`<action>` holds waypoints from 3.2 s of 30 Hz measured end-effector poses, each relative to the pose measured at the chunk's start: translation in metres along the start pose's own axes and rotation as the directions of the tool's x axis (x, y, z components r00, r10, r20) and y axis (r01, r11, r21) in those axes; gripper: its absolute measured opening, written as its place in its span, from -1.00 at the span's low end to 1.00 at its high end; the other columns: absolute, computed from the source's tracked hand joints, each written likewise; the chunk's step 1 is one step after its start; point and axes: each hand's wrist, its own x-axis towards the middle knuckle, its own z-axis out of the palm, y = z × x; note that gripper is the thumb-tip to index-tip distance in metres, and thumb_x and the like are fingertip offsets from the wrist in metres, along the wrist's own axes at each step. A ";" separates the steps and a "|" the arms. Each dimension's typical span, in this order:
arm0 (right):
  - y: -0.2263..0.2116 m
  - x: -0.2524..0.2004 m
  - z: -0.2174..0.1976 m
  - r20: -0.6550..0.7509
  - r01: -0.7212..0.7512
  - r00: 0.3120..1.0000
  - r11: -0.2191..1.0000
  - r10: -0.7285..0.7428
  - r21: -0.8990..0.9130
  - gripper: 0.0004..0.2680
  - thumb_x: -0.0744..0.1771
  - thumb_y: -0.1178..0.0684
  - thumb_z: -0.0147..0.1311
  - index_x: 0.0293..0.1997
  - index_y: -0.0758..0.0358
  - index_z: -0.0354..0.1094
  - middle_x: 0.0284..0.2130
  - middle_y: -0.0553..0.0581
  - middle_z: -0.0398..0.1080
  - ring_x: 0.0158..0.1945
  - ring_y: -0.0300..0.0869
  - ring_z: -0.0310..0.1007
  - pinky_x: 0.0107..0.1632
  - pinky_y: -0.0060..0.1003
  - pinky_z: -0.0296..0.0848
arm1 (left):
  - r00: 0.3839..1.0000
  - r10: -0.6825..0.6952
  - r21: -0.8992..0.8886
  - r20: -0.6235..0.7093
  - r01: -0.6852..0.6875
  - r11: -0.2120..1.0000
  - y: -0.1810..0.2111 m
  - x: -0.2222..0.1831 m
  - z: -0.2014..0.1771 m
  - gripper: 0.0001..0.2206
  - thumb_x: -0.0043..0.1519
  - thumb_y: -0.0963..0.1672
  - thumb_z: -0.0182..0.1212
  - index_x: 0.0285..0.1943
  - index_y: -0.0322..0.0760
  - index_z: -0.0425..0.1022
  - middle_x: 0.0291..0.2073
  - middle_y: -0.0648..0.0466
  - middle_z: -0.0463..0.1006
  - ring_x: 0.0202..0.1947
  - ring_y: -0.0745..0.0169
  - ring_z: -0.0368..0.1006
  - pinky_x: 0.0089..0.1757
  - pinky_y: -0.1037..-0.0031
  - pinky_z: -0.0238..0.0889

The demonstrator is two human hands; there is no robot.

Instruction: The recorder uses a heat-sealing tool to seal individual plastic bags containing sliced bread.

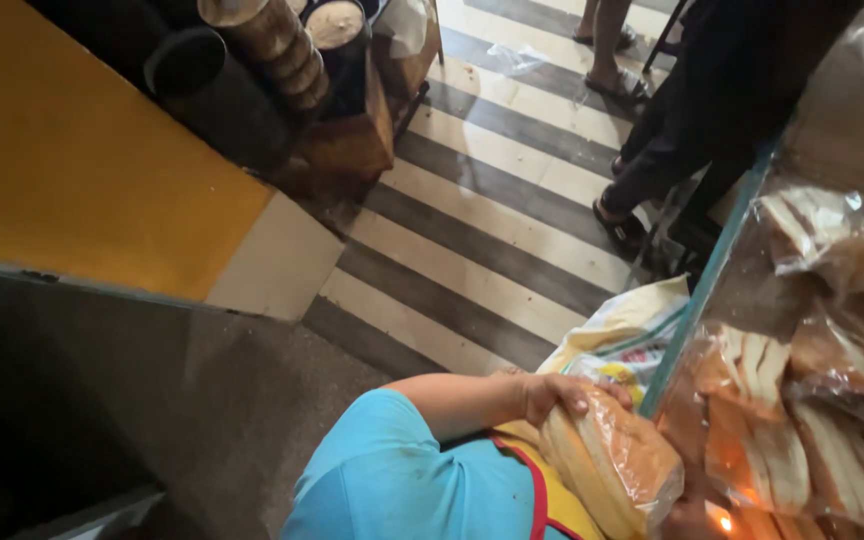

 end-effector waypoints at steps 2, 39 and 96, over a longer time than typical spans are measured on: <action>0.002 0.052 0.001 0.018 0.078 0.997 0.997 -0.078 0.002 -0.56 0.29 0.06 0.31 0.27 0.38 0.27 0.12 0.33 0.42 0.16 -0.02 0.43 0.22 -0.06 0.36 | 0.995 -0.023 0.005 -0.096 0.023 1.000 0.006 -0.006 0.000 -0.40 0.14 -0.19 0.36 0.40 -0.30 0.27 0.32 -0.18 0.40 0.32 -0.11 0.36 0.31 0.06 0.20; -0.109 0.109 0.104 -0.688 0.286 0.724 0.885 0.051 0.367 -0.61 0.29 0.07 0.13 0.24 0.41 0.30 0.02 0.19 0.52 0.03 -0.14 0.55 0.09 -0.31 0.51 | 0.949 -0.137 0.328 -0.283 0.230 0.916 0.119 0.106 -0.021 -0.37 0.23 -0.06 0.36 0.44 -0.39 0.23 0.20 -0.06 0.51 0.18 0.08 0.50 0.15 0.22 0.39; -0.265 0.159 0.115 -0.839 0.707 -0.260 0.498 -0.478 -0.502 -0.73 0.46 -0.16 -0.05 -0.32 0.16 0.16 -0.54 -0.03 0.13 -0.46 -0.25 0.13 -0.14 -0.09 0.54 | 0.535 -0.844 0.154 -0.039 0.837 0.524 0.122 0.254 0.014 -0.06 0.29 0.38 -0.13 0.62 -0.30 0.11 0.51 -0.12 0.26 0.52 -0.15 0.10 0.42 -0.01 0.03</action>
